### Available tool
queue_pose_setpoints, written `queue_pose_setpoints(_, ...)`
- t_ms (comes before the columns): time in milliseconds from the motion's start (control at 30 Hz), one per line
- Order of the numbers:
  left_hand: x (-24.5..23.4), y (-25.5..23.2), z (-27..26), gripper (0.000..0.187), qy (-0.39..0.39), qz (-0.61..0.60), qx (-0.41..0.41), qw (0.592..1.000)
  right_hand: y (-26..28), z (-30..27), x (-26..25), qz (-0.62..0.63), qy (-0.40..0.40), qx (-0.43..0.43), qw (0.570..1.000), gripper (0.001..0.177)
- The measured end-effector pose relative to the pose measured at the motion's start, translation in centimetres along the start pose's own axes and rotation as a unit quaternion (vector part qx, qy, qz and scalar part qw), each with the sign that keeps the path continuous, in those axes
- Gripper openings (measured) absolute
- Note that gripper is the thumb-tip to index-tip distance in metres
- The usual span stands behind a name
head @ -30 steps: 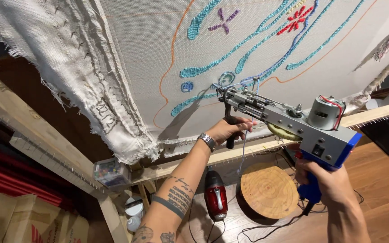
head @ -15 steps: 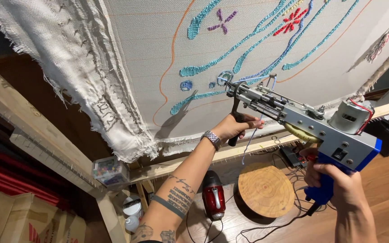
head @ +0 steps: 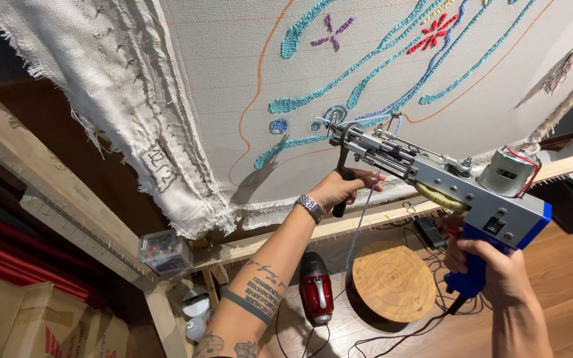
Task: Using a tufting gun to apply yarn to a canvas for rug making.
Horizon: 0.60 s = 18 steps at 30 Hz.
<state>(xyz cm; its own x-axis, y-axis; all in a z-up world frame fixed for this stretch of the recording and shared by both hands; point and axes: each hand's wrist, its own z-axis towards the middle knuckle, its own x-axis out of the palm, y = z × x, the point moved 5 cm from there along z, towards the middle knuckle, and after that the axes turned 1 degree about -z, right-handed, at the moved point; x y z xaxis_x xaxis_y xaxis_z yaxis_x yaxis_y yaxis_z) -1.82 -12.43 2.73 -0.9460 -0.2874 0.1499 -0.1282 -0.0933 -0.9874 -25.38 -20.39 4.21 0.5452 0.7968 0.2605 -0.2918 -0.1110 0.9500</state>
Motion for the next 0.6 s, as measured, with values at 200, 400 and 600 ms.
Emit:
queue_pose_setpoints(200, -1.0, 0.9, 0.4, 0.035, 0.004, 0.007, -0.003, 1.000, -0.3, 0.3, 0.4, 0.010, 0.004, 0.006, 1.000, 0.030)
queue_pose_setpoints(400, -0.9, 0.2, 0.2, 0.025, -0.012, 0.053, -0.005, 0.998, -0.9, 0.4, 0.0, 0.008, -0.018, 0.001, 1.000, 0.015)
queue_pose_setpoints(600, -1.3, 0.9, 0.7, 0.014, -0.038, 0.098, -0.034, 0.994, -1.0, 0.6, 0.1, 0.021, -0.016, 0.003, 1.000, 0.015)
